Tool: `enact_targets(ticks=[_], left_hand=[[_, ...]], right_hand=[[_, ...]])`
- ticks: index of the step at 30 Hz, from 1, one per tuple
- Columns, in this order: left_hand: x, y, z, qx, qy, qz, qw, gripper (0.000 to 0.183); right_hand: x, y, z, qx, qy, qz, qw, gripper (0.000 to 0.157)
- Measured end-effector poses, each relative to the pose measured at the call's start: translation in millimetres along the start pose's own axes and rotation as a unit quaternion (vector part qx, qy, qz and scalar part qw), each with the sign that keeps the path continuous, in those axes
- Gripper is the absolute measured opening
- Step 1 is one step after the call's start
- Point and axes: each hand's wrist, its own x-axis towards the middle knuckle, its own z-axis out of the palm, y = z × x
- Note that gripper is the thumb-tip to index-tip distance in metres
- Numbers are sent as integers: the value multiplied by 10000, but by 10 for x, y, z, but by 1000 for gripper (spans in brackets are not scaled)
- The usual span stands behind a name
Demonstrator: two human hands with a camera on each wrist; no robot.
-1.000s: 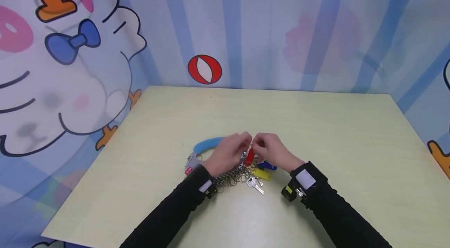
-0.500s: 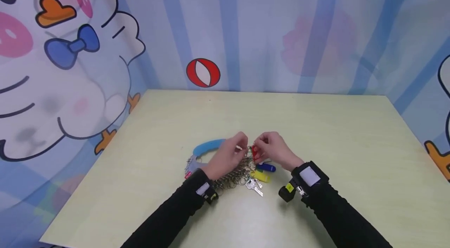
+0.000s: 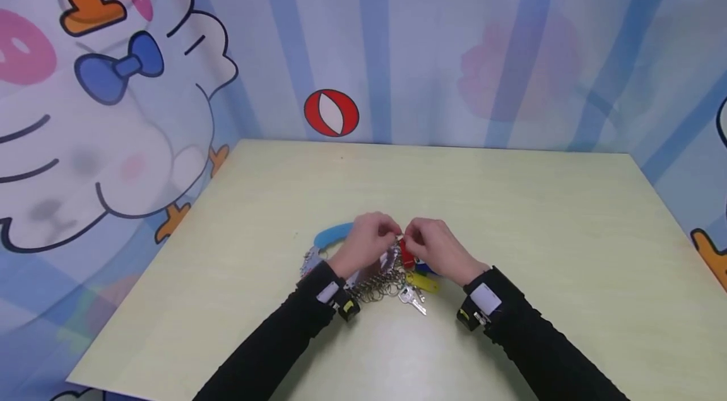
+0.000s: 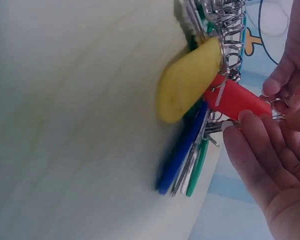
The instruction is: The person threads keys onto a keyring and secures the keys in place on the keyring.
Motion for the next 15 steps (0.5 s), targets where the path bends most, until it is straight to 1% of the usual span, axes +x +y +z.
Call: enact_targets(ticks=[6, 12, 15], left_hand=[[39, 10, -26, -66, -206, -104, 9997, 12], [54, 4, -23, -285, -356, -106, 9989, 11], [68, 4, -20, -295, -347, -70, 9989, 12]], right_hand=[[2, 5, 10, -232, 97, -155, 9996, 5], [-18, 19, 42, -592, 395, -669, 9952, 7], [-26, 15, 58, -526, 432, -647, 9956, 7]])
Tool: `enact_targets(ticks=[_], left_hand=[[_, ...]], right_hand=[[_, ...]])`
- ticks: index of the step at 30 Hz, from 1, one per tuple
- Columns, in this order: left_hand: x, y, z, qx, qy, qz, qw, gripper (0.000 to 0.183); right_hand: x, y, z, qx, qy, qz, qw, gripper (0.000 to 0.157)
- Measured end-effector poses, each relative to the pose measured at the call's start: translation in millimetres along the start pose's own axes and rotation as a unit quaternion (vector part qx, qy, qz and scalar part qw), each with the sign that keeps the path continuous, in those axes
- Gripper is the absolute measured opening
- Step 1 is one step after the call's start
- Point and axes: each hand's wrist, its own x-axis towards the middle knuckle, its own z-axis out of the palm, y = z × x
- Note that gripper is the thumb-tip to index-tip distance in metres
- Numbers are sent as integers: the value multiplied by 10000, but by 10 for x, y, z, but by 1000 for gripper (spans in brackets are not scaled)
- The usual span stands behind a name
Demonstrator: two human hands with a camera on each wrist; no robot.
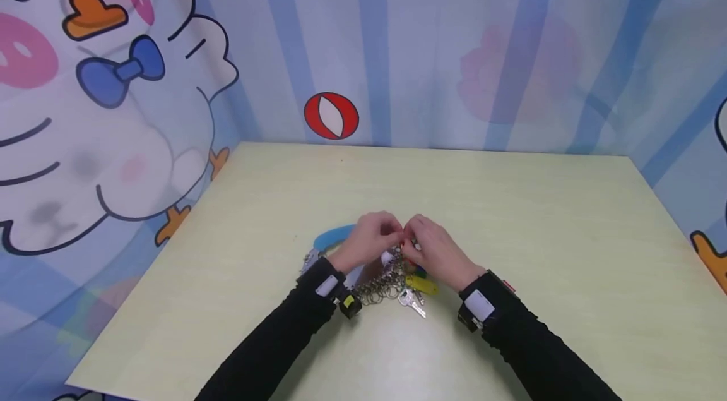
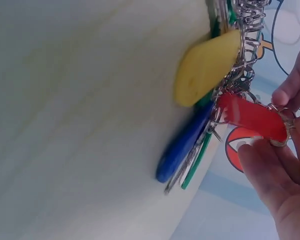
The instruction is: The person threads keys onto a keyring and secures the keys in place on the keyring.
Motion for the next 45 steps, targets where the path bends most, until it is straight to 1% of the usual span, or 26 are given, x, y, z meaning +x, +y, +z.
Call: enact_targets(ticks=[4, 7, 12, 15, 19, 24, 26, 28, 32, 34, 36, 39, 41, 43, 45], left_hand=[[-5, -17, 1, -70, 12, -62, 10000, 10], [-15, -38, 2, -7, 107, -3, 9999, 10], [-28, -51, 8, 425, 519, 200, 9975, 17], [-26, -36, 9, 617, 749, 185, 9951, 13], [-23, -12, 10, 682, 864, 137, 9938, 10], [-40, 14, 0, 565, 784, 161, 9952, 11], [-53, 18, -3, 658, 728, 302, 9947, 13], [-67, 20, -5, 847, 677, 526, 9927, 16], [-83, 3, 6, 1346, 592, 976, 9843, 21], [-92, -8, 14, 1403, 550, 1039, 9831, 22], [-97, -26, 24, 1371, 518, 1035, 9838, 21], [-104, -53, 40, 1303, 531, 971, 9853, 17], [-102, -68, 50, 1260, 528, 920, 9863, 12], [-100, -75, 57, 1259, 515, 831, 9872, 9], [-97, -79, 61, 1167, 468, 667, 9898, 7]], right_hand=[[-5, -18, 25, 104, -26, 245, 9996, 6], [-1, -21, 26, 67, -65, 271, 9996, 7], [17, -14, 0, 176, -250, 193, 9993, 12], [31, -6, -12, 217, -379, 174, 9989, 13], [42, 6, -11, 145, -497, 147, 9985, 12], [58, 14, -18, 20, -556, 91, 9984, 14], [68, 15, -21, 23, -568, 92, 9983, 13], [73, 22, -21, 52, -603, 147, 9981, 12], [70, 42, -31, 318, -685, 349, 9965, 8], [71, 46, -34, 539, -651, 517, 9951, 5], [71, 47, -39, 744, -563, 671, 9934, 3], [73, 62, -37, 1146, -432, 1115, 9862, 5], [77, 79, -47, 1493, -338, 1477, 9771, 8], [86, 91, -66, 2025, -302, 1861, 9610, 13], [97, 93, -96, 2419, -343, 2083, 9471, 24]])
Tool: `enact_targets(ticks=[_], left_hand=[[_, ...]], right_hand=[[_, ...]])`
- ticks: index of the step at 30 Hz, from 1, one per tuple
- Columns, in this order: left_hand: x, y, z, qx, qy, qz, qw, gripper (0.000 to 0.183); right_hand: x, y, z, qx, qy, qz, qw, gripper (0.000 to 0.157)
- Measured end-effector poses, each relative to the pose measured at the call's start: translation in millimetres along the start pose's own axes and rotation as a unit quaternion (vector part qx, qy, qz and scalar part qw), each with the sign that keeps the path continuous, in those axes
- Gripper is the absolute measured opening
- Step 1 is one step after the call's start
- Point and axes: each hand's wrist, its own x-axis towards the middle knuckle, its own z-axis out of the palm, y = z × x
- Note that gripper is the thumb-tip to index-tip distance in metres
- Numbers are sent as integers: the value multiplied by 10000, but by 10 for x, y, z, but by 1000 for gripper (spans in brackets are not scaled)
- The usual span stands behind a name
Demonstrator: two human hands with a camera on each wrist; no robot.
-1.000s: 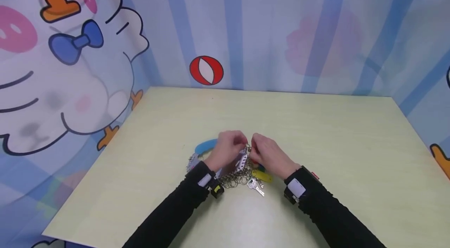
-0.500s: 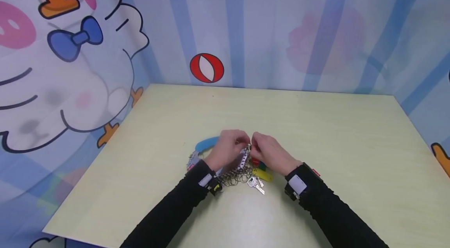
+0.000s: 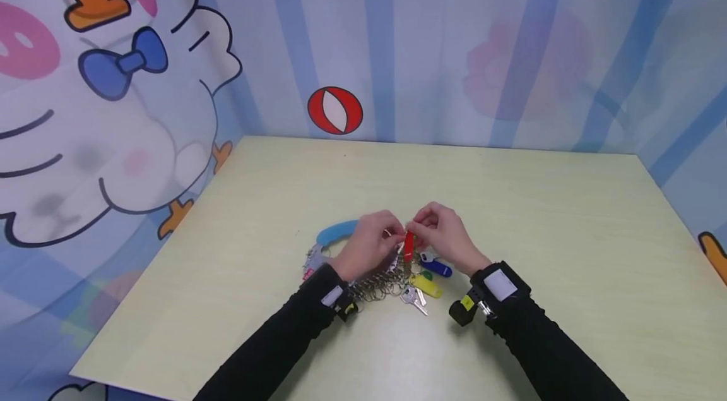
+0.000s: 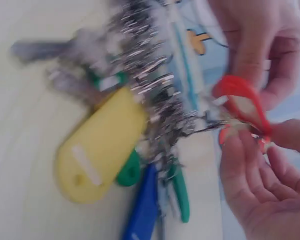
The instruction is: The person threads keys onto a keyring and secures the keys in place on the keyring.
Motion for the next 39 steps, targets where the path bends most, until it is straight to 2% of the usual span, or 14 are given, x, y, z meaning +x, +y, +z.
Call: enact_targets(ticks=[2, 4, 8, 15, 19, 24, 27, 31, 34, 36, 39], left_hand=[[29, -5, -16, -245, -83, -179, 9995, 8], [49, -6, -38, -560, -176, -389, 9975, 9], [54, -12, -62, -1048, -328, -699, 9915, 7], [47, 46, -80, -1485, -402, -1186, 9809, 8], [55, 89, -100, -1395, -433, -1318, 9805, 8], [76, 109, -138, -1321, -347, -1229, 9830, 9], [73, 106, -154, -1270, -289, -1197, 9842, 10], [67, 108, -174, -1116, -327, -1154, 9865, 9], [76, 137, -191, -948, -395, -1114, 9885, 8], [89, 157, -202, -796, -411, -1075, 9902, 8], [112, 166, -214, -452, -389, -1032, 9929, 9]], right_hand=[[1, -23, -34, 221, -90, 97, 9997, 32], [-4, -26, -51, 334, -184, 175, 9991, 34], [-18, 19, -57, 588, -243, 292, 9975, 27], [-32, 60, -11, 835, -236, 276, 9958, 27], [-44, 29, 31, 712, 39, 149, 9973, 22], [-31, -6, 51, 413, 405, -91, 9983, 19], [-35, 5, 58, 308, 328, -186, 9988, 21], [-41, 49, 83, 185, -169, -337, 9991, 30], [-38, 92, 125, -200, -283, -614, 9975, 35], [-29, 108, 153, -598, -118, -866, 9944, 32], [-20, 110, 160, -1184, 279, -1251, 9847, 18]])
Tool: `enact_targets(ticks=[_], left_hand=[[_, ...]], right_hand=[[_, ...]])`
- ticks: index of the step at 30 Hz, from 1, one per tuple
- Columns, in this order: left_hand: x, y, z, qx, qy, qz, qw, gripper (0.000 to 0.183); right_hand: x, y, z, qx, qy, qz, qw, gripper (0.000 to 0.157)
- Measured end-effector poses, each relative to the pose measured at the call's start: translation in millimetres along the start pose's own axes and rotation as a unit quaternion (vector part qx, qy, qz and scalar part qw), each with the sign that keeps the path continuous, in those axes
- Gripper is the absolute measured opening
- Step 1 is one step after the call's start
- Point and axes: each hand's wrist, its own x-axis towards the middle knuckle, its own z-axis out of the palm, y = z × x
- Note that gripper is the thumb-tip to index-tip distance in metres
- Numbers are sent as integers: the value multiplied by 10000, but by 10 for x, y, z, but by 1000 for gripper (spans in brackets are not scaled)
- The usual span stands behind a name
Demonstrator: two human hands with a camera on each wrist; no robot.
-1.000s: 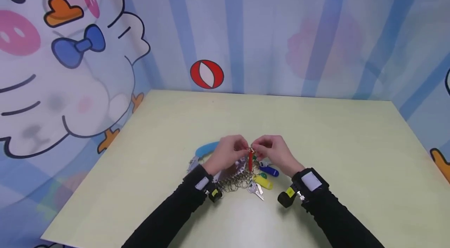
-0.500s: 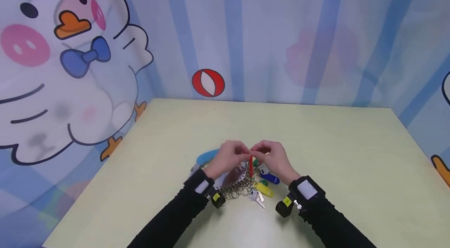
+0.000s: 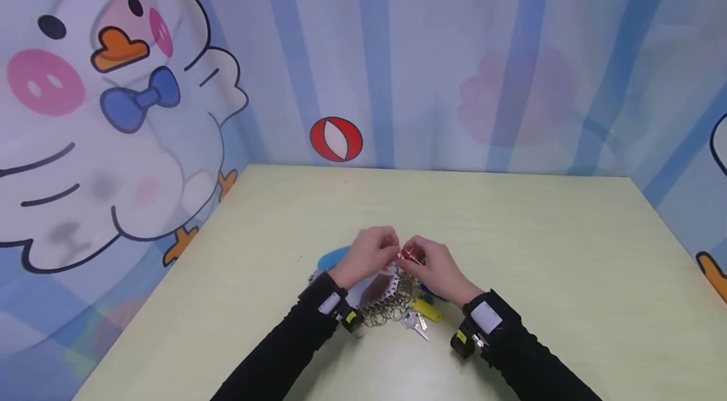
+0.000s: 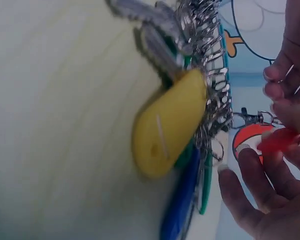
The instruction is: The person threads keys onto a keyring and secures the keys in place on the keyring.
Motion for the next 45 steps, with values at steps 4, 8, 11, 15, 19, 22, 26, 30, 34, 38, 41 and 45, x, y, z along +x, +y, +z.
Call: enact_targets(ticks=[4, 8, 11, 15, 19, 22, 26, 30, 34, 38, 41, 45], left_hand=[[23, 8, -31, 666, 10, 101, 9977, 12], [38, 57, -83, 1244, -424, 217, 9911, 9], [53, 108, -118, 1333, -874, 138, 9871, 10], [90, 114, -131, 815, -1283, -320, 9879, 16], [114, 49, -117, 60, -1448, -950, 9849, 18], [124, 18, -119, -360, -1462, -1232, 9809, 16], [137, -19, -131, -1112, -1570, -1349, 9720, 24], [173, -120, -144, -1739, -1840, -1456, 9564, 34], [214, -213, -156, -2312, -2063, -1795, 9337, 31], [217, -246, -152, -2977, -2311, -2071, 9028, 29], [211, -246, -140, -3253, -2421, -2157, 8883, 27], [198, -233, -119, -3248, -2407, -2156, 8889, 26]], right_hand=[[7, -13, -48, -36, -10, -191, 9998, 22], [21, -66, -84, 417, -476, -143, 9979, 44], [35, -103, -64, 298, -499, -126, 9982, 44], [34, -117, -19, -115, -281, -287, 9991, 26], [17, -130, -8, -381, -200, -482, 9979, 20], [13, -156, -27, -587, -191, -585, 9964, 23], [19, -168, -48, -696, -387, -706, 9943, 22], [22, -119, -81, -493, -733, -703, 9936, 20], [17, -102, -100, -309, -886, -714, 9930, 24], [-1, -132, -73, -478, -632, -709, 9943, 30], [-15, -174, -58, -959, -102, -967, 9906, 26], [-8, -230, -57, -1472, 406, -1354, 9790, 12]])
